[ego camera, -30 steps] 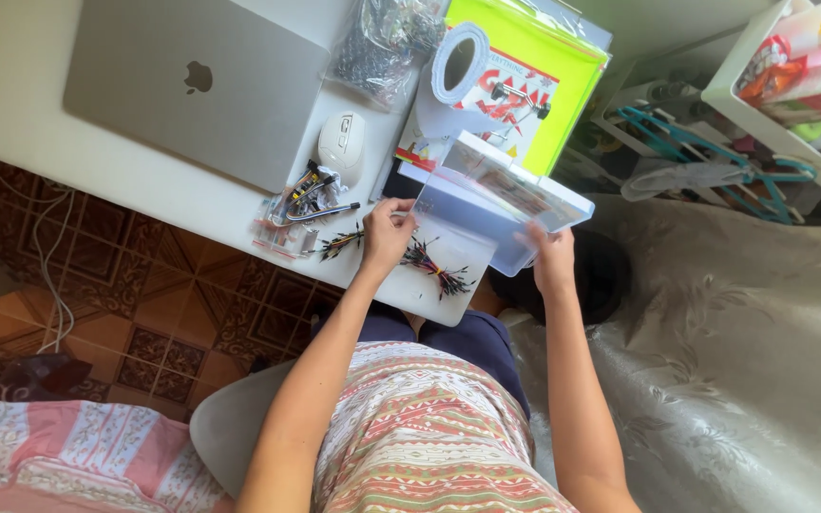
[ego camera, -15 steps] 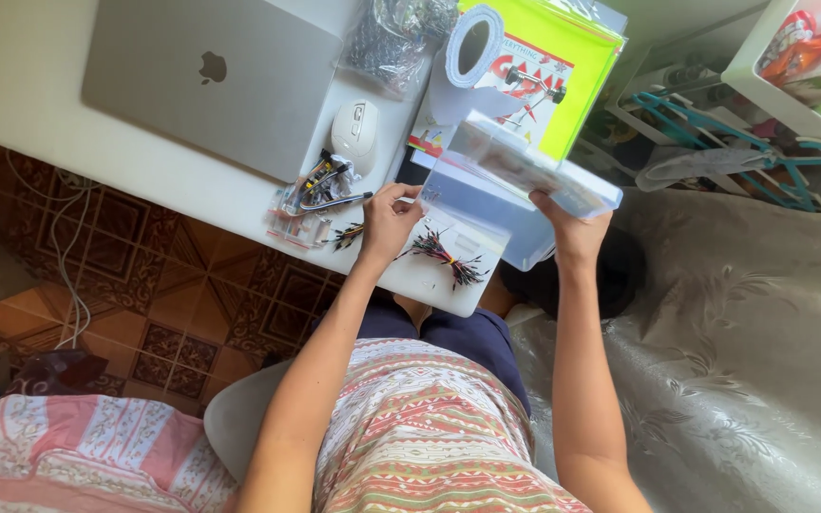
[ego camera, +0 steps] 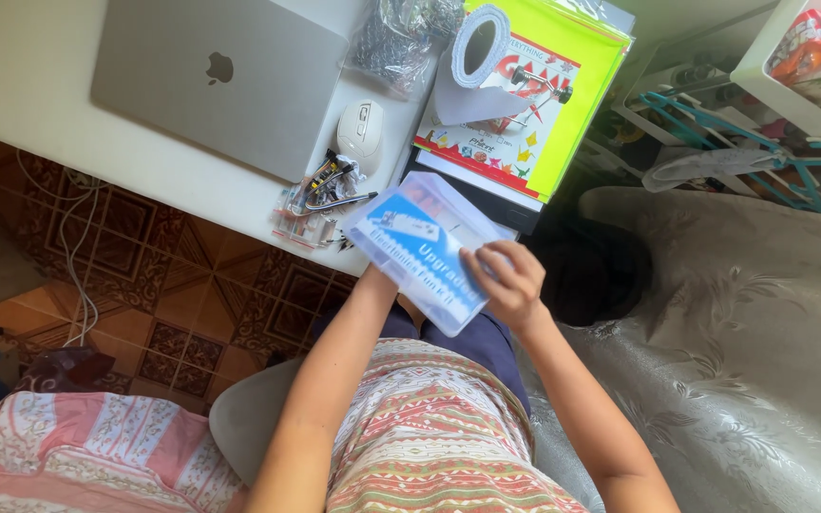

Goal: Sorting through bundles of jumper wires and small electronic component bags to organize them into a storage box.

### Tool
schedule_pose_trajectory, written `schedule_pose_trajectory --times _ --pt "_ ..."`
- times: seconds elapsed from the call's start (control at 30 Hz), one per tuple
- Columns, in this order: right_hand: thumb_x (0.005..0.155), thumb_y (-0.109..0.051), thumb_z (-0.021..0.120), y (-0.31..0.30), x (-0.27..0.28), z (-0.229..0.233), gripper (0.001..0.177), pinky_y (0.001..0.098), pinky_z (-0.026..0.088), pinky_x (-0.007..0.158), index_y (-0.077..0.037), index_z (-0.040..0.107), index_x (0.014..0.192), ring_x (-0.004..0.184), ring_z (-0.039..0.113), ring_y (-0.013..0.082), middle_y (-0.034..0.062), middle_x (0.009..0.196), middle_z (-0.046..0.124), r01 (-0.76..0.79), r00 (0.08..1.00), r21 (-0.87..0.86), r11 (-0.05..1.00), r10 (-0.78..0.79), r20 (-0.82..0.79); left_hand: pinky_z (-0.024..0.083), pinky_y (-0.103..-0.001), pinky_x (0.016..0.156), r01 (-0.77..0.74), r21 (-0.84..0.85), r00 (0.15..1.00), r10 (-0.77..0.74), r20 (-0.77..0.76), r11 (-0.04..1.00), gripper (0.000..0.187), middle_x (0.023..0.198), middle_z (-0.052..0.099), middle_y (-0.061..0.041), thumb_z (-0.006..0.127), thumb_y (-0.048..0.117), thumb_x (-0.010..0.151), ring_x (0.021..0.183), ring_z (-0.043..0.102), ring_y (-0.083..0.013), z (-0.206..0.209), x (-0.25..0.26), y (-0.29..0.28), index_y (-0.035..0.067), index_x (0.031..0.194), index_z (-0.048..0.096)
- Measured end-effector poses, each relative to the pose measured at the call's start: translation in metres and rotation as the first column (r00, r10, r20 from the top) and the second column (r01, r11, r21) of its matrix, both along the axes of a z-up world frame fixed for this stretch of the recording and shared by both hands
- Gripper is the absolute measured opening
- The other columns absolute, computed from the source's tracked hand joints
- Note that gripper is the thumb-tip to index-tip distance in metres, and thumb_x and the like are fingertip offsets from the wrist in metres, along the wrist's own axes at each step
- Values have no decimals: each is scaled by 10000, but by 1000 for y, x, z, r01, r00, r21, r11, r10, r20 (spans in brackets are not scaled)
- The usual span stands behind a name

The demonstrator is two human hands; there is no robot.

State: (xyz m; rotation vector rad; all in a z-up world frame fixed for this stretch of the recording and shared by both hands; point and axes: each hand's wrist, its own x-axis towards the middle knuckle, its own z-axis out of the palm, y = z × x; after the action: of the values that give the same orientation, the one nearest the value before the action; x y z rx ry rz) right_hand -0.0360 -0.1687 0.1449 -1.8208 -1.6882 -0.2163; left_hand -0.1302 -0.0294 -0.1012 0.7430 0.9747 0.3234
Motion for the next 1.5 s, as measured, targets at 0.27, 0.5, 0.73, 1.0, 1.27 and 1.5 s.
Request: schedule_pose_trajectory --times 0.27,0.5,0.73,1.0,1.27,1.5 --pt "628 -72 759 -9 7 -9 412 385 568 722 -4 772 1034 867 675 292 104 912 674 94 991 -33 995 -97 -97 598 -400 762 -18 -77 980 2 -198 997 364 1117 681 -151 563 233 1027 960 679 -258 9 -14 -11 -31 1265 644" --pt "824 91 705 -28 49 -39 268 337 575 792 -3 772 1067 902 716 233 123 969 720 377 776 -147 915 -398 -488 622 -355 680 102 -3 928 -96 -360 995 377 1104 727 -103 528 174 938 896 729 -207 27 -16 -4 57 1254 696" --pt "910 -27 811 -26 79 -66 169 265 585 710 29 746 1055 809 695 111 59 960 755 527 216 -233 817 -395 -893 557 -361 637 269 186 872 -157 -464 945 303 1021 781 -102 591 87 896 708 694 -218 62 -21 0 45 1161 734" --pt "884 -64 827 -19 104 -66 272 285 595 750 25 719 1117 859 704 137 68 1018 747 401 222 -334 853 -444 -868 575 -321 808 378 469 860 -114 -498 798 231 1043 794 -108 682 113 885 882 762 -204 65 -23 6 45 1091 761" --pt "862 -60 836 -6 145 -139 284 271 552 853 18 740 1118 923 693 130 59 1047 757 316 134 -342 885 -398 -907 611 -325 820 342 474 931 -226 -286 811 434 1168 762 -139 702 84 855 994 760 -205 73 4 19 13 1282 680" --pt "794 -158 954 -7 129 -138 693 329 535 983 17 528 1312 1110 698 210 88 1165 723 652 281 -368 663 -662 -694 625 -323 773 381 588 898 -133 -420 714 365 1189 732 -153 676 6 869 929 762 -233 78 20 3 18 1233 691"
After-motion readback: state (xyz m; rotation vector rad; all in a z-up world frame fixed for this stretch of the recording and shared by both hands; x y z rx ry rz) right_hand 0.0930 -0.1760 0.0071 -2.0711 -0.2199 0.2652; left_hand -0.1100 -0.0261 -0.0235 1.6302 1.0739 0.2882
